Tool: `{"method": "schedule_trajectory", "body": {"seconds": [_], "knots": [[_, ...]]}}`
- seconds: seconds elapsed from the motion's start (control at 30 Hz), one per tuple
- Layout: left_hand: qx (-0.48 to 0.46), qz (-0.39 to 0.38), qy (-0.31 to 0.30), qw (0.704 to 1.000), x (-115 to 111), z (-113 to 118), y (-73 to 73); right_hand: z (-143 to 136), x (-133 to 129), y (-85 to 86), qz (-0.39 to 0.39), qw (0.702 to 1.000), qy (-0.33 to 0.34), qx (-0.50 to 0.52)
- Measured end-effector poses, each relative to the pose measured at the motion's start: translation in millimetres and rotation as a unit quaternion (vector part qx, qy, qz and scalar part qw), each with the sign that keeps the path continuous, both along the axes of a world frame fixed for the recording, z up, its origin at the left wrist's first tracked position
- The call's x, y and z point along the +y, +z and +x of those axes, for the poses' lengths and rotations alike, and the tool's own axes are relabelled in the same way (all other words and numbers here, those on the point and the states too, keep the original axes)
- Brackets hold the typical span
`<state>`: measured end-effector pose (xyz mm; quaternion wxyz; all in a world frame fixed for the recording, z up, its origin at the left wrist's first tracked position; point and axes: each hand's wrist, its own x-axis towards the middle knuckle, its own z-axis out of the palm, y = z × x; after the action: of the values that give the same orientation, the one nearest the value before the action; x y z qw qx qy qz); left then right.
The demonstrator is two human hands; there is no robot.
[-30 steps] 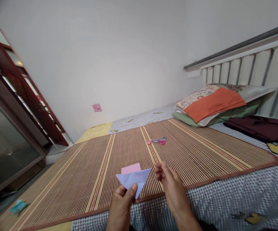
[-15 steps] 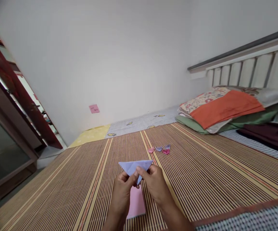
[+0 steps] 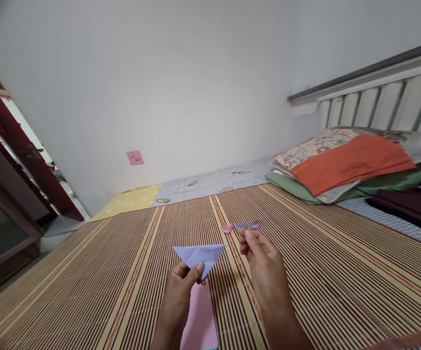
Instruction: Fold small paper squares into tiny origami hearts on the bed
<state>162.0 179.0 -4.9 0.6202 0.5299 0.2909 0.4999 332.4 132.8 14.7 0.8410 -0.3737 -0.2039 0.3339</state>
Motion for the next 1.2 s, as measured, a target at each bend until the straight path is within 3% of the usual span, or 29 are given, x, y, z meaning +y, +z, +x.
{"method": "schedule_trajectory", "body": {"seconds": [0.17,0.3,0.47,0.6,0.77,1.0,1.2], "knots": [[0.043,0.043,-0.028,0.998,3.7,-12.4,1.4,5.4,-12.2,2.7,-0.042,0.987,0.029,-0.152],[0.115,0.099,-0.041,0.988,7.2,-26.2,5.1,6.2,-23.3,14.9,-0.086,0.948,0.051,-0.302],[0.164,0.081,-0.078,0.980,8.1,-35.2,5.3,-2.7,-31.0,27.6,-0.068,0.910,0.096,-0.398],[0.142,0.072,-0.133,0.978,5.3,-34.0,7.0,-8.3,-32.7,29.7,-0.065,0.888,0.146,-0.432],[0.091,0.055,-0.149,0.983,3.9,-31.5,9.4,-7.0,-34.8,30.1,-0.077,0.862,0.191,-0.463],[0.081,0.064,-0.123,0.987,3.9,-34.0,14.0,-14.2,-37.5,36.2,-0.088,0.867,0.201,-0.446],[0.058,0.063,-0.103,0.991,4.6,-31.9,17.2,-19.0,-38.5,41.5,-0.113,0.850,0.230,-0.459]]}}
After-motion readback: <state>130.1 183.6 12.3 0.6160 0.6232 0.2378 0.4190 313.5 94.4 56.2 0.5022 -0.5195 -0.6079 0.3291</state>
